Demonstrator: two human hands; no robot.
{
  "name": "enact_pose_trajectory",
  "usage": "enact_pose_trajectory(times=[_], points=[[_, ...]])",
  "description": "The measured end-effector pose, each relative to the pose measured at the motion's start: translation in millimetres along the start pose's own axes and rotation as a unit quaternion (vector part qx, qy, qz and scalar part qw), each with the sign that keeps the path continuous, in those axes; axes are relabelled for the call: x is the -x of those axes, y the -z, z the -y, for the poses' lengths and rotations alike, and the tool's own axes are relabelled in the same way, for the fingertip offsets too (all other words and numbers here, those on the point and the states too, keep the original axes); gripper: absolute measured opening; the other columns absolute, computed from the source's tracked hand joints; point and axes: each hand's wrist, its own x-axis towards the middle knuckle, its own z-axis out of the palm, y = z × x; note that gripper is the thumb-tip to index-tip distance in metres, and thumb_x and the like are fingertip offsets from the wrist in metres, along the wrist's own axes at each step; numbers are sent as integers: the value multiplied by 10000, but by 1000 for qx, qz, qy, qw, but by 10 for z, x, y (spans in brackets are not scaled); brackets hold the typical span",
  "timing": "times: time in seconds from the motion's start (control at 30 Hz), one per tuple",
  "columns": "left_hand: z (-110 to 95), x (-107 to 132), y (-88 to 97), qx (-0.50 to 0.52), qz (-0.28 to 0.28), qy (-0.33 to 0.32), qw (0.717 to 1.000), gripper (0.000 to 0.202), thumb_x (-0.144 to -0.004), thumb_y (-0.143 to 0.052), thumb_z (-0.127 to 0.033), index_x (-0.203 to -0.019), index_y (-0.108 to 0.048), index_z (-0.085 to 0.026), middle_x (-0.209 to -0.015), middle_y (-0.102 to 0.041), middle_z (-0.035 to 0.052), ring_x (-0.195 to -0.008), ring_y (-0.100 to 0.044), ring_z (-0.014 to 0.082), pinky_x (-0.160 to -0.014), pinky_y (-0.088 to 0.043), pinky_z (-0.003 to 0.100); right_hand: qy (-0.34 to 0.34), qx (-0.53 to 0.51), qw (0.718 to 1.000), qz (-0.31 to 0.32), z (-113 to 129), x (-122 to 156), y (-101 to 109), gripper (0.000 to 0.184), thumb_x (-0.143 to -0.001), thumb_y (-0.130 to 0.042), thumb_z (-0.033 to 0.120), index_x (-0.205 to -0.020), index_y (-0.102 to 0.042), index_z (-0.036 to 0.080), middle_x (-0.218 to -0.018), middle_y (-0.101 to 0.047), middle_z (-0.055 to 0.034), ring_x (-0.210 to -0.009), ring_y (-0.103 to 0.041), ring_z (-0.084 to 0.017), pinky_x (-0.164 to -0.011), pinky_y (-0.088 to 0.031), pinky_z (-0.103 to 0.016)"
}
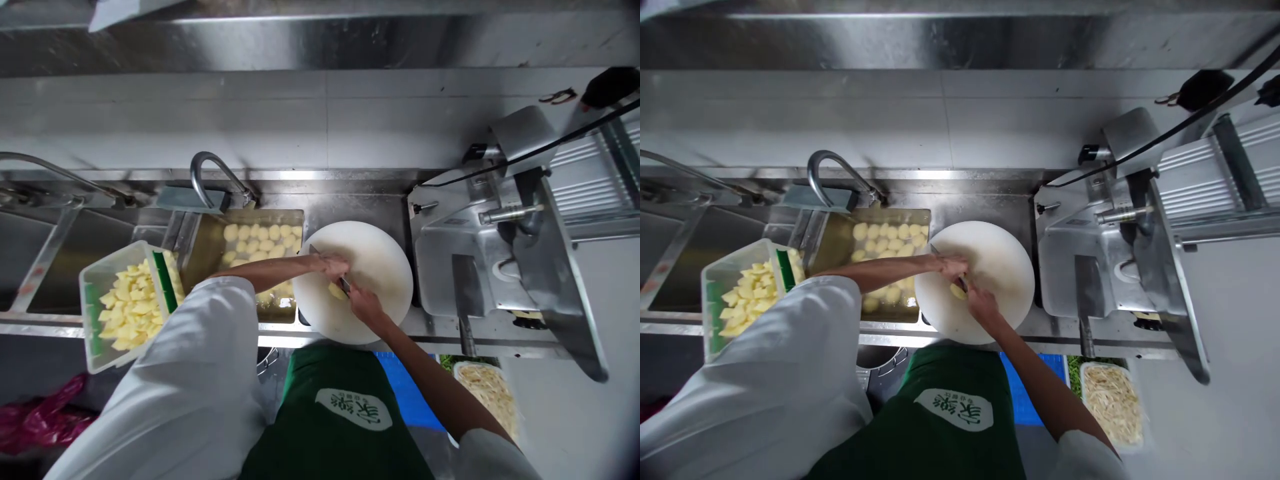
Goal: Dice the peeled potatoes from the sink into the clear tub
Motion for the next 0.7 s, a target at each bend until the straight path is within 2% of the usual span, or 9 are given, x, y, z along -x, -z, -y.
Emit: enact_pose_trajectory(times=[0.1,0.17,0.27,0.33,0.4,0.5,0.6,0.63,0.7], points=[[48,112,46,-14,36,-94,995,320,-808,-727,-416,-672,-706,-127,-537,-598,32,-628,-530,168,-691,-411,282,6,14,1000,-4,52,10,-68,488,-965,-323,136,-1446,-401,110,-1060,-708,-178,-987,-684,-259,-868,-489,-345],[81,216,144,-7,7,-146,989,332,-848,-686,-464,-753,-713,-148,-569,-610,15,-615,-528,157,-711,-422,288,9,20,1000,-3,72,9,-80,515,-953,-312,107,-1464,-375,103,-1058,-709,-178,-979,-688,-255,-864,-496,-345],[118,441,240,30,-135,-162,977,340,-886,-632,-524,-862,-703,-192,-698,-660,11,-679,-573,153,-799,-448,302,9,19,1000,4,65,-5,-32,479,-961,-305,114,-1427,-420,121,-1089,-702,-172,-1012,-679,-241,-882,-490,-335],[116,621,128,29,-235,-148,960,334,-913,-591,-526,-927,-692,-208,-831,-684,34,-783,-605,170,-899,-446,345,5,11,1000,8,42,-17,23,411,-988,-319,164,-1368,-472,145,-1106,-699,-156,-1041,-670,-233,-893,-479,-323],[84,785,-176,3,-281,-130,951,314,-936,-558,-508,-960,-688,-223,-926,-681,54,-875,-614,192,-968,-430,399,1,2,1000,9,18,-27,71,341,-1010,-345,226,-1297,-513,152,-1103,-700,-145,-1054,-667,-234,-887,-469,-308],[-1,957,-844,-30,-274,-93,957,332,-923,-574,-532,-1024,-692,-239,-1039,-662,85,-1022,-596,239,-1007,-414,461,7,8,1000,-1,2,-31,105,290,-1018,-372,259,-1225,-529,131,-1063,-708,-148,-1037,-676,-242,-840,-464,-286],[-91,1123,-1424,-27,-286,-25,958,572,-807,-681,-626,-1226,-638,-238,-1256,-585,138,-1240,-490,332,-1080,-322,568,14,32,999,-13,32,7,103,282,-1030,-348,266,-1199,-527,128,-1018,-719,-141,-988,-695,-245,-790,-464,-280],[-118,1196,-1557,-15,-311,9,950,600,-805,-689,-617,-1260,-619,-233,-1287,-565,147,-1269,-463,345,-1085,-307,580,13,42,999,-14,57,37,97,291,-1034,-336,261,-1217,-516,125,-1008,-721,-141,-974,-700,-245,-785,-464,-282],[-167,1352,-1734,21,-395,96,914,455,-885,-637,-518,-1219,-631,-208,-1232,-587,150,-1228,-489,326,-1052,-350,543,4,62,998,-15,134,127,73,319,-1036,-321,243,-1278,-477,105,-986,-725,-148,-946,-708,-246,-786,-464,-289]])
